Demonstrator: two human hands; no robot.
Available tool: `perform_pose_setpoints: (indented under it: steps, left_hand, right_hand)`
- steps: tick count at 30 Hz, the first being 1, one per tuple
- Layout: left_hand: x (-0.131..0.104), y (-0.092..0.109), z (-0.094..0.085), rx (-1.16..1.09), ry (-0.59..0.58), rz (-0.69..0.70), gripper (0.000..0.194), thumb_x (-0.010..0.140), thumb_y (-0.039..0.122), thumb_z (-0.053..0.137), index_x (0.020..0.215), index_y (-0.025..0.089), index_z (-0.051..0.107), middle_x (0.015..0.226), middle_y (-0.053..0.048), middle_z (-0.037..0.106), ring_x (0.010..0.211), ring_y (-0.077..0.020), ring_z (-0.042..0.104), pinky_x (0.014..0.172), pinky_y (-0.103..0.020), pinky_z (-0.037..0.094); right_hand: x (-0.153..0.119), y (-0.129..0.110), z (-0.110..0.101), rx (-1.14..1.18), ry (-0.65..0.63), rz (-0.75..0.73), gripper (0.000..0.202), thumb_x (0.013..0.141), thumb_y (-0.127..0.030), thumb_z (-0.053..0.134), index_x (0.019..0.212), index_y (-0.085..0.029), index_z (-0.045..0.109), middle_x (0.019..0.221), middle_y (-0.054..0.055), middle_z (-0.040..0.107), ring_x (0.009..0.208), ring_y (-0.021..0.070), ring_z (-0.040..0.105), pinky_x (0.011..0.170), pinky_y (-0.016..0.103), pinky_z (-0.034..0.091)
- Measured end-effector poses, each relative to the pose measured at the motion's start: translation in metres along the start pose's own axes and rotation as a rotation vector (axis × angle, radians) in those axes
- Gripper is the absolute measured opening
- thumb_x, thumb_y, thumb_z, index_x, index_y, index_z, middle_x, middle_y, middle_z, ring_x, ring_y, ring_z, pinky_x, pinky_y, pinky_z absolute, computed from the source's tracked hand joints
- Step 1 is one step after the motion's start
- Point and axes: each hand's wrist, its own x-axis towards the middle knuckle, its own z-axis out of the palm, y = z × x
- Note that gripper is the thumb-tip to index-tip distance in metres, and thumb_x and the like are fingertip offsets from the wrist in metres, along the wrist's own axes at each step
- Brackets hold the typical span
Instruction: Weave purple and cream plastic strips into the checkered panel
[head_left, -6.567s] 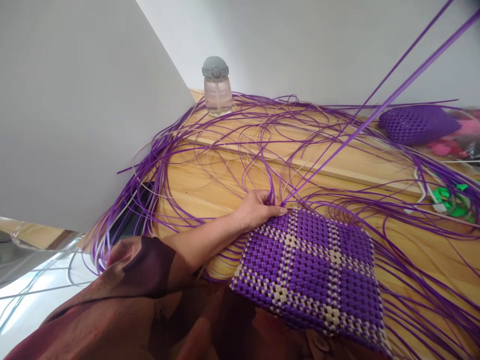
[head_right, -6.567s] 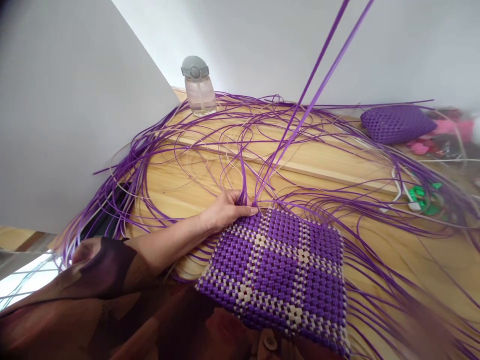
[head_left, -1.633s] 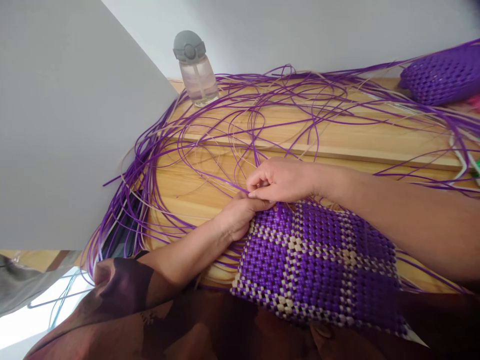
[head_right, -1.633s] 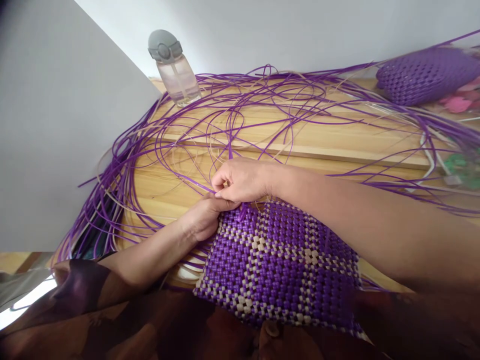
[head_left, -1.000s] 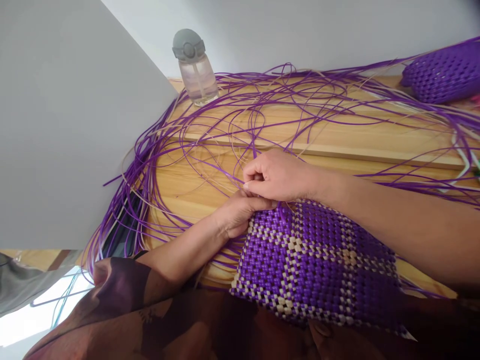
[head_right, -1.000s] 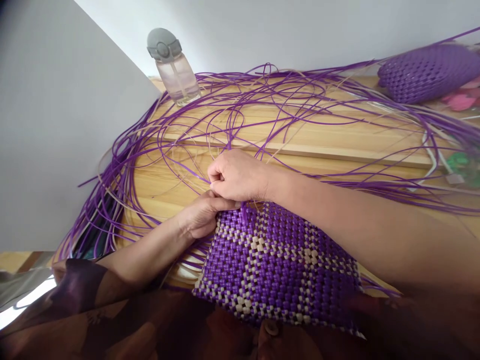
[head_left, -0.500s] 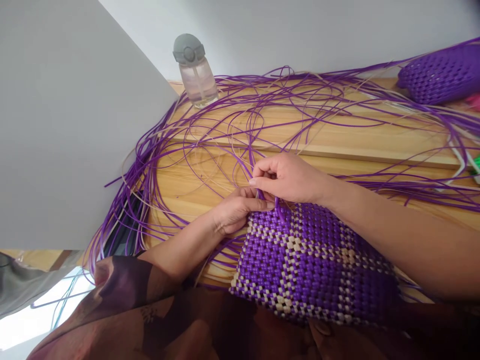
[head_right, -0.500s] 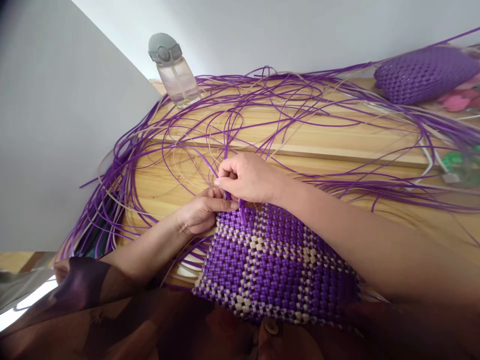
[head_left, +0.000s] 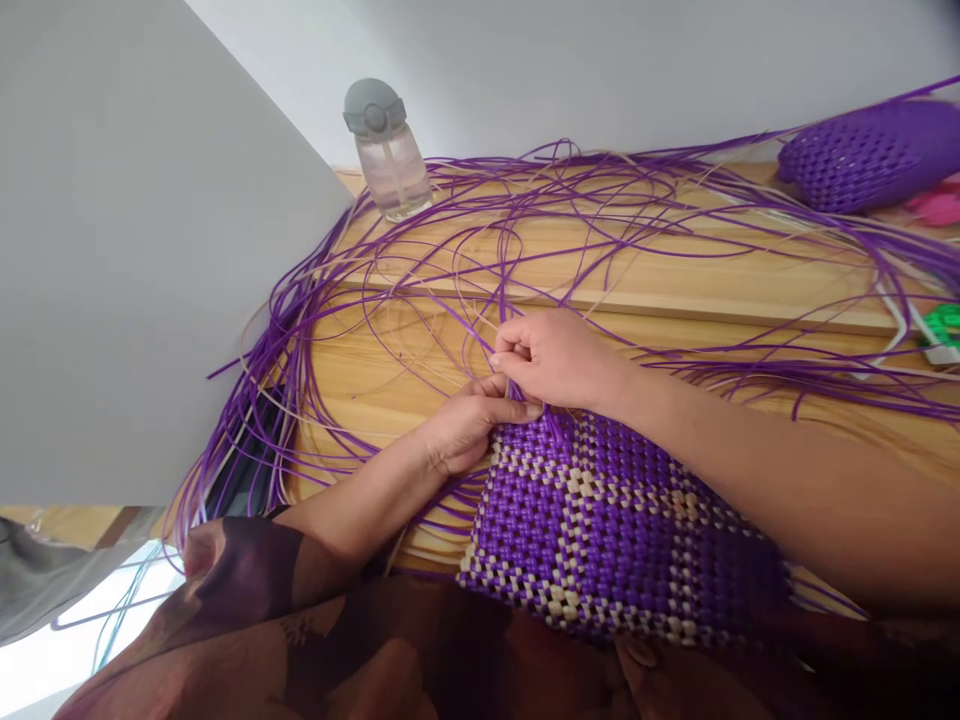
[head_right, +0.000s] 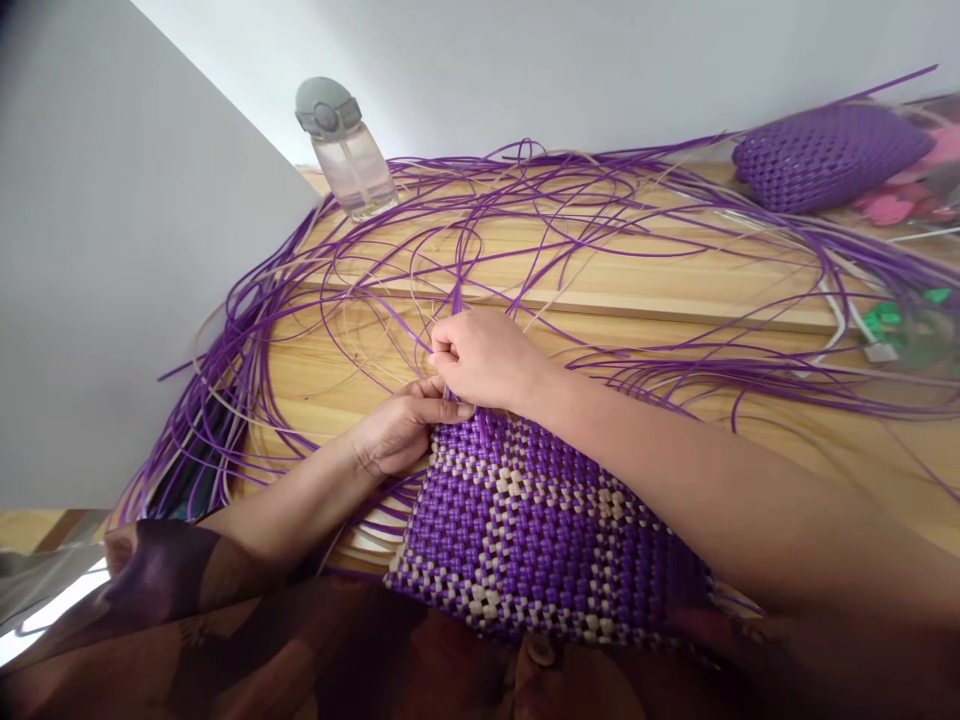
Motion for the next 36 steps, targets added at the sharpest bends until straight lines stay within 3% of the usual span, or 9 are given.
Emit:
perform_pose_setpoints:
  steps: [5, 8, 11, 14, 18, 20, 25, 30, 36]
  left_hand:
    - [-0.003, 0.004, -0.002, 0.107, -0.048, 0.072, 0.018, 0.060, 0.015, 0.082, 0.074, 0.012, 0.072, 0.070, -0.003, 0.070, 0.066, -0.0121, 0.063, 0.076, -0.028, 0.047]
    - [-0.003, 0.005, -0.002, 0.136, -0.064, 0.075, 0.018, 0.060, 0.016, 0.082, 0.072, 0.011, 0.070, 0.069, -0.004, 0.069, 0.063, -0.0126, 0.063, 0.071, -0.027, 0.047]
    - [-0.002, 0.006, -0.002, 0.150, -0.055, 0.083, 0.020, 0.059, 0.016, 0.083, 0.071, 0.011, 0.067, 0.069, -0.004, 0.069, 0.061, -0.0124, 0.062, 0.067, -0.027, 0.047]
    - [-0.002, 0.005, -0.003, 0.159, -0.043, 0.104, 0.024, 0.058, 0.018, 0.084, 0.071, 0.011, 0.066, 0.069, -0.004, 0.069, 0.063, -0.0130, 0.062, 0.069, -0.028, 0.048]
    - [-0.001, 0.003, -0.004, 0.200, -0.038, 0.146, 0.025, 0.058, 0.018, 0.085, 0.070, 0.011, 0.065, 0.071, -0.003, 0.068, 0.067, -0.0129, 0.062, 0.070, -0.027, 0.047]
    - [0.000, 0.001, -0.005, 0.224, -0.024, 0.150, 0.023, 0.059, 0.017, 0.083, 0.070, 0.011, 0.064, 0.068, -0.003, 0.067, 0.064, -0.0118, 0.061, 0.068, -0.026, 0.046]
    - [0.002, 0.000, -0.005, 0.216, 0.012, 0.134, 0.021, 0.059, 0.016, 0.082, 0.070, 0.011, 0.064, 0.066, -0.002, 0.067, 0.060, -0.0110, 0.061, 0.065, -0.026, 0.047]
    - [0.000, -0.001, -0.002, 0.213, 0.049, 0.140, 0.022, 0.057, 0.016, 0.082, 0.068, 0.011, 0.063, 0.063, -0.001, 0.065, 0.058, -0.0095, 0.059, 0.063, -0.024, 0.045]
    - [0.000, -0.003, 0.000, 0.196, 0.082, 0.153, 0.027, 0.055, 0.019, 0.085, 0.069, 0.011, 0.062, 0.061, 0.000, 0.064, 0.056, -0.0094, 0.058, 0.061, -0.024, 0.045]
  right_hand:
    - [-0.048, -0.005, -0.017, 0.209, 0.203, -0.010, 0.016, 0.093, -0.030, 0.054, 0.092, -0.018, 0.065, 0.076, 0.001, 0.068, 0.066, 0.0114, 0.056, 0.065, 0.025, 0.038]
    - [-0.087, -0.002, -0.020, 0.100, 0.142, -0.044, 0.018, 0.089, -0.036, 0.064, 0.081, -0.020, 0.066, 0.079, 0.002, 0.069, 0.074, 0.0144, 0.060, 0.072, 0.028, 0.043]
    - [-0.112, 0.008, -0.007, -0.008, 0.187, -0.151, 0.014, 0.082, -0.032, 0.073, 0.090, -0.020, 0.069, 0.086, 0.002, 0.070, 0.084, 0.0173, 0.061, 0.082, 0.032, 0.045]
    - [-0.114, 0.013, 0.009, -0.066, 0.307, -0.283, 0.011, 0.085, -0.018, 0.069, 0.096, -0.018, 0.069, 0.088, 0.004, 0.070, 0.086, 0.0171, 0.060, 0.085, 0.032, 0.047]
    - [-0.104, 0.011, 0.016, -0.083, 0.344, -0.333, 0.008, 0.086, -0.013, 0.065, 0.093, -0.016, 0.067, 0.087, 0.005, 0.069, 0.084, 0.0172, 0.059, 0.083, 0.033, 0.047]
    - [-0.104, 0.008, 0.013, -0.027, 0.298, -0.273, 0.003, 0.087, -0.014, 0.063, 0.088, -0.017, 0.065, 0.084, 0.004, 0.066, 0.082, 0.0164, 0.057, 0.079, 0.032, 0.046]
    - [-0.121, 0.000, -0.001, 0.103, -0.003, -0.040, 0.013, 0.088, -0.016, 0.058, 0.076, -0.018, 0.056, 0.072, 0.000, 0.057, 0.071, 0.0133, 0.051, 0.068, 0.030, 0.040]
    - [-0.128, -0.006, 0.002, 0.226, 0.087, -0.038, 0.005, 0.089, -0.016, 0.058, 0.086, -0.020, 0.058, 0.091, 0.001, 0.064, 0.088, 0.0135, 0.057, 0.081, 0.028, 0.042]
    - [-0.129, -0.010, 0.010, 0.316, -0.072, 0.199, 0.016, 0.096, -0.027, 0.050, 0.082, -0.021, 0.054, 0.069, -0.003, 0.054, 0.063, 0.0115, 0.048, 0.061, 0.027, 0.038]
